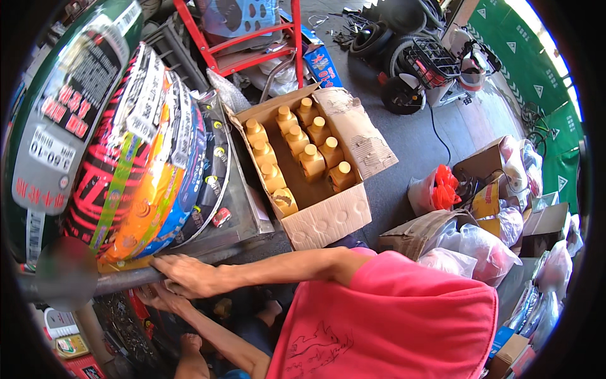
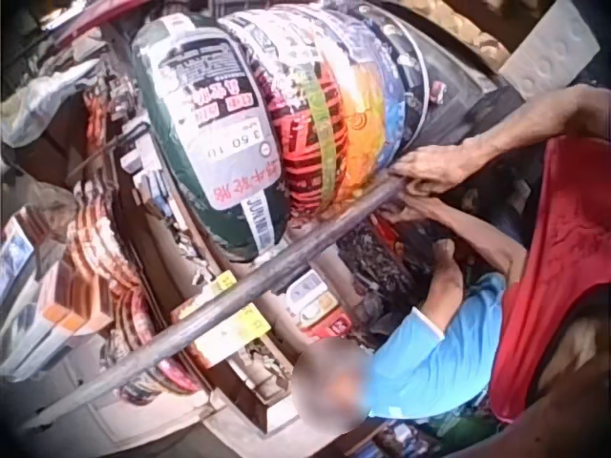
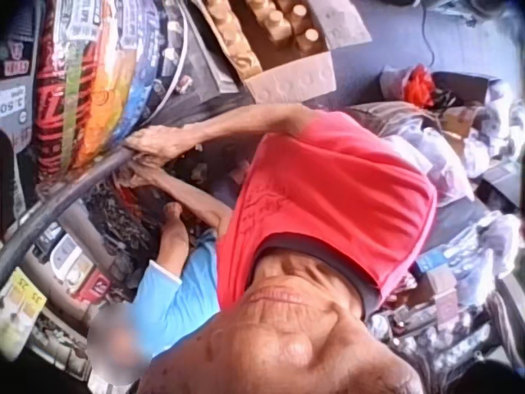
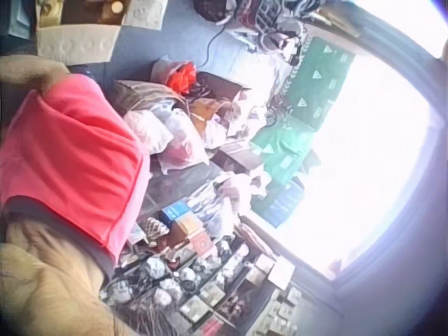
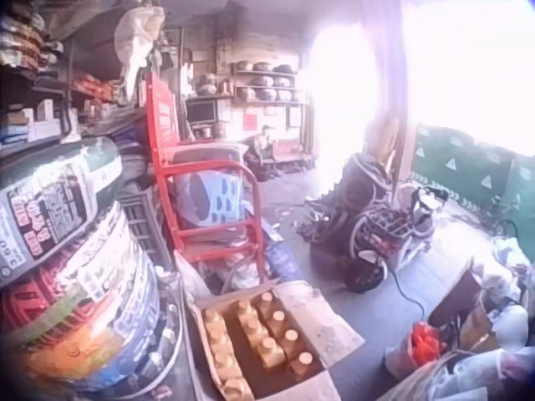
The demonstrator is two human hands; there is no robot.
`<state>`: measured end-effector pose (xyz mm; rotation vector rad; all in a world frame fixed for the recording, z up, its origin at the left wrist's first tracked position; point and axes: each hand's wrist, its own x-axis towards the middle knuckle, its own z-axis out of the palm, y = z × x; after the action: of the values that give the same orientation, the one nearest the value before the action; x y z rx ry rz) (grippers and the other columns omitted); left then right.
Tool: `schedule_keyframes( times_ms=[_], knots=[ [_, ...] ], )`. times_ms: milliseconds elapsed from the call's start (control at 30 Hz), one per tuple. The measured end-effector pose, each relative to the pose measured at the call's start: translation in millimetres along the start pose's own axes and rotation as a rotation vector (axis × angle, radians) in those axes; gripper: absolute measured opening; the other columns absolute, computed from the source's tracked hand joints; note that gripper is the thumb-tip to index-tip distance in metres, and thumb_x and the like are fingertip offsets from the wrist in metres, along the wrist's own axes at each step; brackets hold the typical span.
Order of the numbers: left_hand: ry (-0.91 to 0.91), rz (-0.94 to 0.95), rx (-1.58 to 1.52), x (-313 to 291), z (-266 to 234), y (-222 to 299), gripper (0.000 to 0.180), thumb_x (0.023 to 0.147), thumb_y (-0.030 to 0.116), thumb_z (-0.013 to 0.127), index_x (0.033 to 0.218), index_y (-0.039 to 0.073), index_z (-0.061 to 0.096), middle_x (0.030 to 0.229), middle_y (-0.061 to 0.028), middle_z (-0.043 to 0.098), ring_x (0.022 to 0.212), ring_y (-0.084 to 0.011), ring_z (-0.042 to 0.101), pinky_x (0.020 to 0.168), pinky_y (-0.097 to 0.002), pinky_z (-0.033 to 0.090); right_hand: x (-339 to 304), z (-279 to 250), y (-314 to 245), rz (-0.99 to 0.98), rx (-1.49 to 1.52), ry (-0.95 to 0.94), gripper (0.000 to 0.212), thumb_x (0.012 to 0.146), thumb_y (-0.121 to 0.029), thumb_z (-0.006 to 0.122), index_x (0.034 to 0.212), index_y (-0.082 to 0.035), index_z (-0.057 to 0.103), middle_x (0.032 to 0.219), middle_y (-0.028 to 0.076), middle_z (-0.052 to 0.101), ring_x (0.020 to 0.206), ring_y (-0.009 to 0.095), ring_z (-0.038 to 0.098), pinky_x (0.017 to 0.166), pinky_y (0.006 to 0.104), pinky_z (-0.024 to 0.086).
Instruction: The person unpacks yellow bottles from a cardboard box and hands them to a man in a blue shirt. The man places the bottles on a shelf or into a container. The person continues to remove bottles from the box and repeat the process.
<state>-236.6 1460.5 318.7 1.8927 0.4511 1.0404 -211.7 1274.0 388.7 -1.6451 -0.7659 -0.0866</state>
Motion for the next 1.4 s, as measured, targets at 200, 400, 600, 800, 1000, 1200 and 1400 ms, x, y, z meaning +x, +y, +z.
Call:
schedule_keyframes(
  times_ms=[200, 400, 600, 800, 1000, 1200, 1400],
  knots=[
    [0.255, -0.057, -0.178, -28, 17, 114, 0.062, 0.101, 0.046, 0.052, 0.126, -0.011, 0.051, 0.133, -0.0239, 0.057, 0.124, -0.0345, 0.055, 0.102, -0.0467, 0.049, -120, -170, -17, 0.582, 0.03, -0.373, 0.036, 0.092, -0.037, 0.066, 0.083, -0.002, 0.069, 0.07, 0.016, 0.067, 0.067, 0.031, 0.067, 0.066, 0.0425, 0.053],
    [0.341, 0.325, 0.218, -7, 41, 200, 0.057, 0.097, 0.043, 0.062, 0.11, -0.012, 0.064, 0.123, -0.0267, 0.058, 0.112, -0.0289, 0.059, 0.092, -0.04, 0.048, -251, -286, 105, 0.772, -0.879, 0.127, 0.026, 0.084, -0.025, 0.068, 0.093, -0.002, 0.059, 0.085, 0.021, 0.065, 0.078, 0.04, 0.067, 0.071, 0.0509, 0.054],
    [0.429, 0.017, -0.084, 30, 67, 175, 0.039, 0.095, 0.037, 0.07, 0.091, -0.002, 0.066, 0.065, -0.001, 0.052, 0.061, -0.011, 0.051, 0.06, -0.0289, 0.048, -271, -335, 182, 0.879, -0.841, 0.237, 0.034, 0.083, -0.025, 0.069, 0.103, -0.003, 0.053, 0.099, 0.021, 0.059, 0.086, 0.041, 0.065, 0.072, 0.0509, 0.054],
    [0.431, -0.133, -0.161, 32, 63, 170, 0.041, 0.092, 0.04, 0.073, 0.078, 0.004, 0.057, 0.061, 0.0003, 0.045, 0.054, -0.0095, 0.045, 0.051, -0.0235, 0.037, -289, -339, 223, 0.589, -0.91, 0.097, 0.033, 0.083, -0.031, 0.069, 0.104, -0.008, 0.058, 0.101, 0.018, 0.056, 0.088, 0.039, 0.064, 0.07, 0.0485, 0.055],
    [0.144, -0.177, -0.486, 30, 56, 159, 0.035, 0.093, 0.037, 0.071, 0.081, 0.011, 0.052, 0.062, 0.002, 0.037, 0.052, -0.0092, 0.039, 0.048, -0.026, 0.033, -289, -360, 225, 0.754, -0.879, -0.056, 0.03, 0.072, -0.018, 0.075, 0.096, -0.006, 0.062, 0.102, 0.021, 0.052, 0.081, 0.04, 0.066, 0.068, 0.0497, 0.056],
    [0.133, -0.164, -0.491, 25, 53, 170, 0.036, 0.094, 0.037, 0.07, 0.077, 0.011, 0.051, 0.061, 0.0013, 0.042, 0.052, -0.0096, 0.04, 0.05, -0.0254, 0.034, -276, -356, 246, 0.785, -1.049, -0.413, 0.024, 0.08, -0.015, 0.067, 0.101, -0.003, 0.065, 0.106, 0.023, 0.061, 0.086, 0.038, 0.069, 0.072, 0.0462, 0.057],
    [0.286, -0.197, -0.457, 24, 67, 179, 0.04, 0.091, 0.035, 0.072, 0.074, 0.009, 0.048, 0.059, -0.0033, 0.047, 0.05, -0.0118, 0.043, 0.047, -0.0285, 0.035, -247, -370, 250, 0.844, -0.925, -0.71, 0.046, 0.075, -0.039, 0.069, 0.102, -0.002, 0.068, 0.096, 0.019, 0.072, 0.1, 0.036, 0.068, 0.087, 0.0507, 0.051]
  ],
)
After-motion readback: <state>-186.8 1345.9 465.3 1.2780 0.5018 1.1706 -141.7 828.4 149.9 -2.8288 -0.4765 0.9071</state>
